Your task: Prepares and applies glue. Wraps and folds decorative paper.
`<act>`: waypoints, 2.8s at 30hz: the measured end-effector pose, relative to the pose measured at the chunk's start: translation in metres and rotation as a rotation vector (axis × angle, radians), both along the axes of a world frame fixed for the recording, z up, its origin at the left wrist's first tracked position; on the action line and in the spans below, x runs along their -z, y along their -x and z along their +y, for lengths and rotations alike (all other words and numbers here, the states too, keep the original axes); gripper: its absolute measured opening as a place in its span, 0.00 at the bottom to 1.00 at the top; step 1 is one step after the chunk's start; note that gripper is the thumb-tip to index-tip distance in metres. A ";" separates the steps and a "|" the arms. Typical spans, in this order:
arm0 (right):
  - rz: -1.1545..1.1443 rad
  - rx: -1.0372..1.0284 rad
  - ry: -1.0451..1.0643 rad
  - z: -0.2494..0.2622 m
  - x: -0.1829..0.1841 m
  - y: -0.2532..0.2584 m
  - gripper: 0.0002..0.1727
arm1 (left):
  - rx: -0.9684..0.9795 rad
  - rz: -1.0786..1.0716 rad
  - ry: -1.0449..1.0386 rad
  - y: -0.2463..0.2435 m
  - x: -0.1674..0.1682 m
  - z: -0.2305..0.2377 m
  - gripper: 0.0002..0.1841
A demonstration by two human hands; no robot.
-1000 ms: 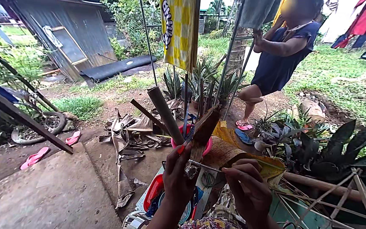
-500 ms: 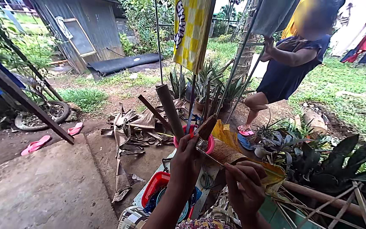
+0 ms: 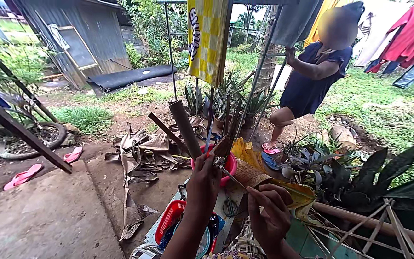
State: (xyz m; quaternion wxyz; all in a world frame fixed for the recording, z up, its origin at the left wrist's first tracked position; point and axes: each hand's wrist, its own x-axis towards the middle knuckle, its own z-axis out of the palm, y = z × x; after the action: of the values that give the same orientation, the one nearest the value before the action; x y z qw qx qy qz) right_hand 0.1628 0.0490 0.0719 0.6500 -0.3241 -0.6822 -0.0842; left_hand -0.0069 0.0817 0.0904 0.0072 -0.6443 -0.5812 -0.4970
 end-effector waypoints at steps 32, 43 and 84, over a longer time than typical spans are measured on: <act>-0.357 0.033 -0.051 0.030 -0.059 -0.067 0.10 | 0.152 0.221 0.010 -0.017 -0.015 0.007 0.20; -0.539 0.145 -0.174 0.020 -0.091 -0.093 0.13 | 0.178 0.193 0.048 -0.015 -0.013 0.013 0.20; -0.315 -0.398 1.916 0.088 0.265 0.060 0.17 | -0.049 -0.427 0.021 0.132 -0.001 -0.038 0.17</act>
State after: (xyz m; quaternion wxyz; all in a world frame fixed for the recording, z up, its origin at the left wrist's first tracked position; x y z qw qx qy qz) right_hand 0.1028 0.1373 -0.1929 0.0173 -0.5776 -0.5827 0.5715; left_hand -0.1388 0.0432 0.0913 -0.1106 -0.5099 -0.5902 -0.6160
